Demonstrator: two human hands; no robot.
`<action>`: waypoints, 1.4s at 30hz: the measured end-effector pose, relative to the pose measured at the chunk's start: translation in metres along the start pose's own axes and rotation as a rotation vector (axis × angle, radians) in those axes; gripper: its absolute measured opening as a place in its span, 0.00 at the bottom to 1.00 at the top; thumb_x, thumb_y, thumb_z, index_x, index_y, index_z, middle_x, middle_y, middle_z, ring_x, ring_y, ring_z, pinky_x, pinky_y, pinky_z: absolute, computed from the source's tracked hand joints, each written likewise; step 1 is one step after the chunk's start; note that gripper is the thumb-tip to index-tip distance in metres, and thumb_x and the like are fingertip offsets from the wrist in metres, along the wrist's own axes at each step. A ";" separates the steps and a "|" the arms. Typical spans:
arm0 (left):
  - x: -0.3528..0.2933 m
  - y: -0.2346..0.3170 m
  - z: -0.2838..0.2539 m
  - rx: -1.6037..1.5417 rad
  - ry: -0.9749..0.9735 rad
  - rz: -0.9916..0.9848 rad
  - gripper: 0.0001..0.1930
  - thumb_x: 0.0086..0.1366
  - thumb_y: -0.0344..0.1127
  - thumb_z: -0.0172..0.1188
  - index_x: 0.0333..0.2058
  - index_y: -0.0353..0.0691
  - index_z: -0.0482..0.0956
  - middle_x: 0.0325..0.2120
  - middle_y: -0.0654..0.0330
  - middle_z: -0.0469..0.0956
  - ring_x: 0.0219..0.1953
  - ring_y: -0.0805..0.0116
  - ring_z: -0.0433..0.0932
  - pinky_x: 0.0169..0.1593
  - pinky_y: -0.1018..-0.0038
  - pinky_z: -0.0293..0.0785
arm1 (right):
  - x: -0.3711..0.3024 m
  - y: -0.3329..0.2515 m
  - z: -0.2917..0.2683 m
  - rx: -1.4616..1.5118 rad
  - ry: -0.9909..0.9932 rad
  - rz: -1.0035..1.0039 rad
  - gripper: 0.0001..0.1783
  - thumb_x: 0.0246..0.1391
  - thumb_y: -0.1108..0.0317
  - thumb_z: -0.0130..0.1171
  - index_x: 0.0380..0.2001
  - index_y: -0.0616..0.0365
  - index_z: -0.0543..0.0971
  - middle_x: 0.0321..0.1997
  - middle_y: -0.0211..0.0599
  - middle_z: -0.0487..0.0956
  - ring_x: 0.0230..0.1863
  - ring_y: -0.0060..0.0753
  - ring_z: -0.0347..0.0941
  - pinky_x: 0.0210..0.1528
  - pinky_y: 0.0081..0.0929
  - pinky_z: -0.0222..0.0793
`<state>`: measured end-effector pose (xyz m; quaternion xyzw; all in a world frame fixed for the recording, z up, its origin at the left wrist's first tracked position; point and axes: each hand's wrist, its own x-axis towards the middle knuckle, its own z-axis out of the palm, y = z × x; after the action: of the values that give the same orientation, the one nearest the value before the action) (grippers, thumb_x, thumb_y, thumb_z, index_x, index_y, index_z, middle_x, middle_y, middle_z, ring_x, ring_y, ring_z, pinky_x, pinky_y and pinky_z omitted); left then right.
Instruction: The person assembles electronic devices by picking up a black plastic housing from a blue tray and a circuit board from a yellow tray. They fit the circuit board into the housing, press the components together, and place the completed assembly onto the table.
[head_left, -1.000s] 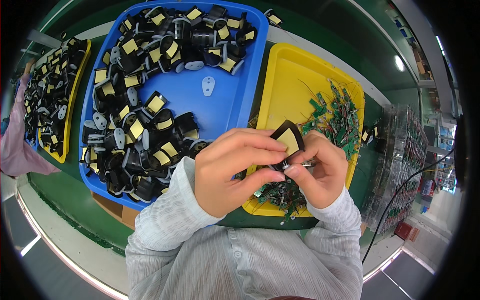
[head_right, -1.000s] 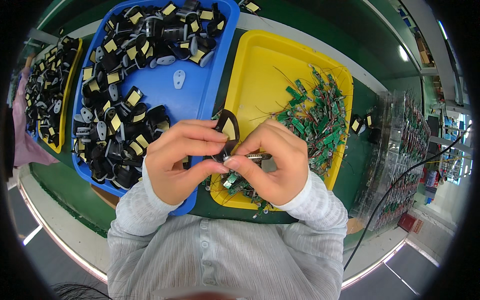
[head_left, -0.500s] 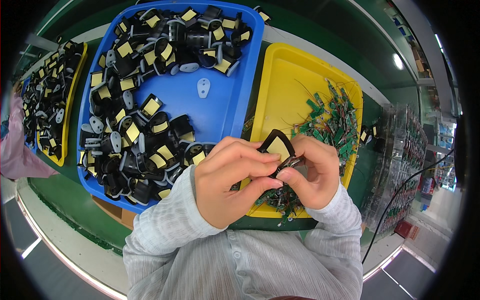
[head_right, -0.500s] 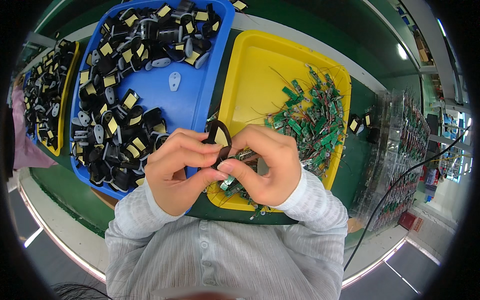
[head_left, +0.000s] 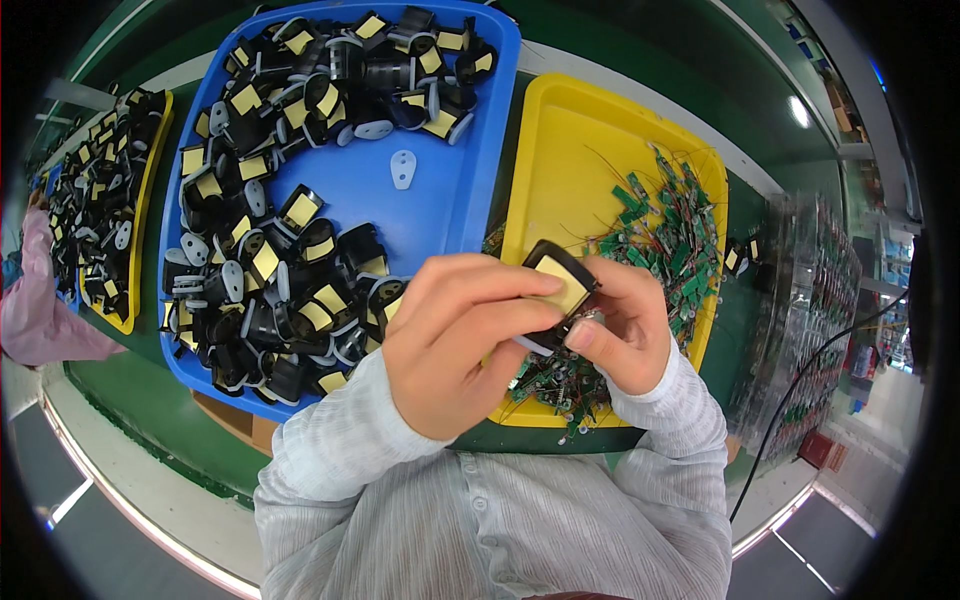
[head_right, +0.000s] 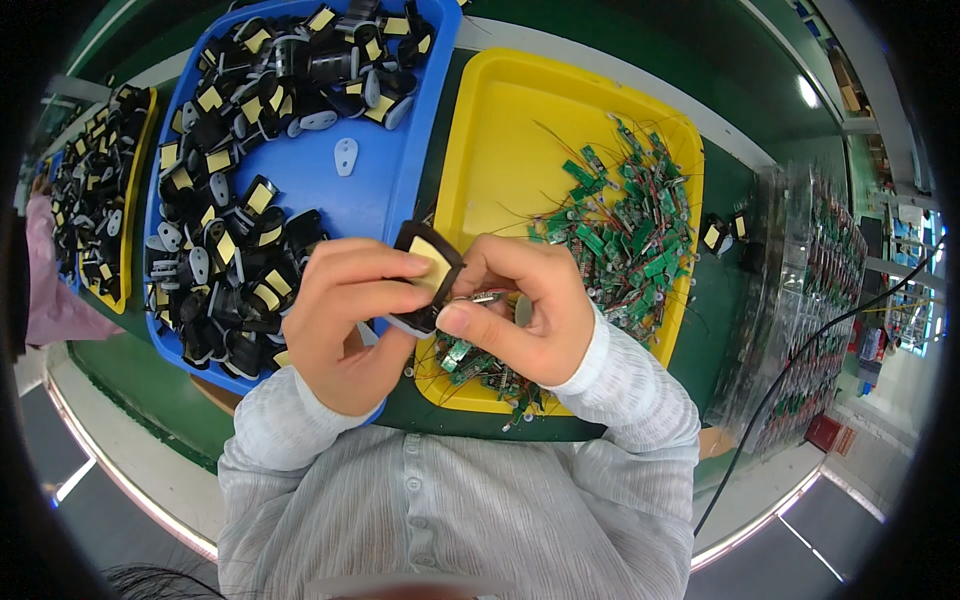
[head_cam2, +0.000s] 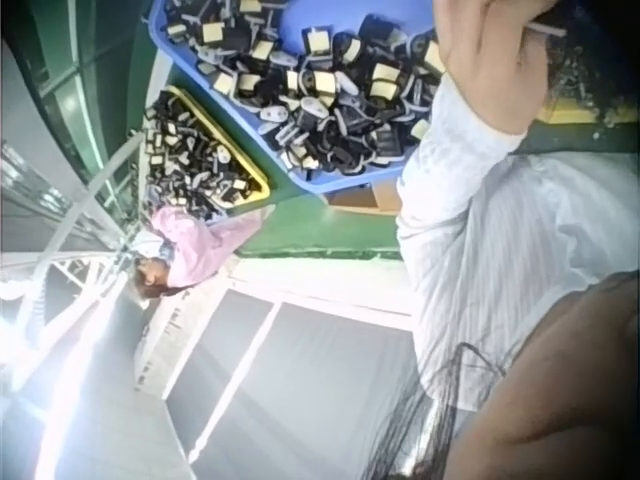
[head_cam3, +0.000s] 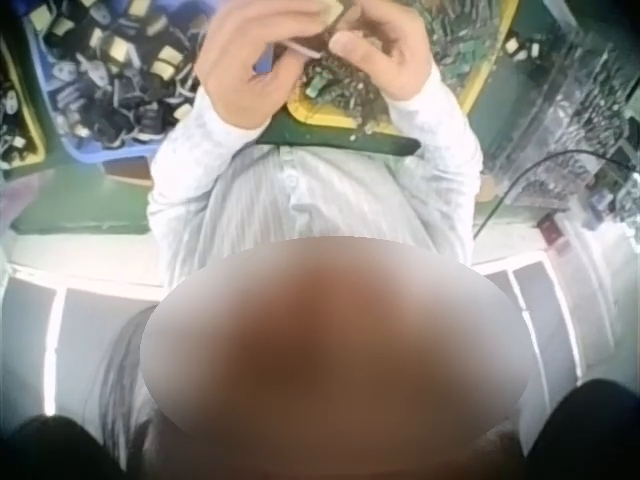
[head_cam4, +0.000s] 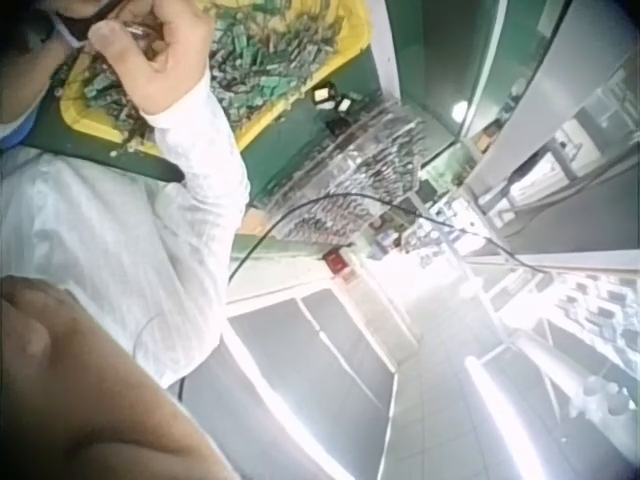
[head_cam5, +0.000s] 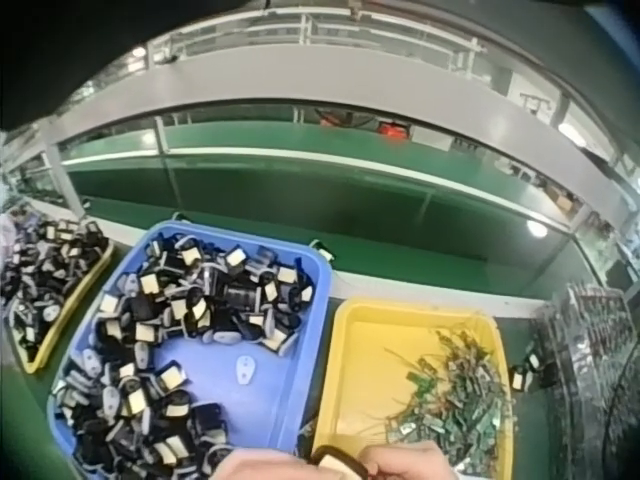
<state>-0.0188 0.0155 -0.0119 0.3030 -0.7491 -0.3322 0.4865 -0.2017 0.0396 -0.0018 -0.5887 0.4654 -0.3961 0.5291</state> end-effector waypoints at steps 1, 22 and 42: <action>0.000 -0.002 -0.001 0.014 0.025 -0.002 0.16 0.39 0.18 0.63 0.30 0.39 0.76 0.35 0.62 0.77 0.36 0.59 0.74 0.40 0.69 0.71 | 0.000 -0.002 -0.001 -0.036 -0.051 0.017 0.12 0.46 0.68 0.61 0.25 0.65 0.70 0.23 0.33 0.73 0.24 0.21 0.71 0.27 0.18 0.66; 0.008 -0.008 -0.011 -0.139 -0.304 -0.314 0.20 0.58 0.32 0.53 0.49 0.32 0.69 0.28 0.51 0.75 0.28 0.59 0.71 0.35 0.73 0.67 | -0.008 -0.015 -0.004 0.407 0.098 0.238 0.08 0.48 0.78 0.58 0.33 0.64 0.72 0.26 0.32 0.75 0.27 0.19 0.73 0.31 0.17 0.69; 0.000 -0.011 -0.002 -0.092 -0.250 -0.184 0.16 0.58 0.39 0.53 0.41 0.33 0.72 0.28 0.55 0.75 0.27 0.61 0.71 0.33 0.74 0.67 | -0.010 -0.017 -0.005 0.422 0.033 0.272 0.08 0.47 0.78 0.59 0.29 0.62 0.70 0.24 0.29 0.74 0.24 0.17 0.72 0.28 0.14 0.69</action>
<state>-0.0154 0.0086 -0.0200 0.3041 -0.7567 -0.4446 0.3704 -0.2064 0.0479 0.0156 -0.3904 0.4559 -0.4191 0.6812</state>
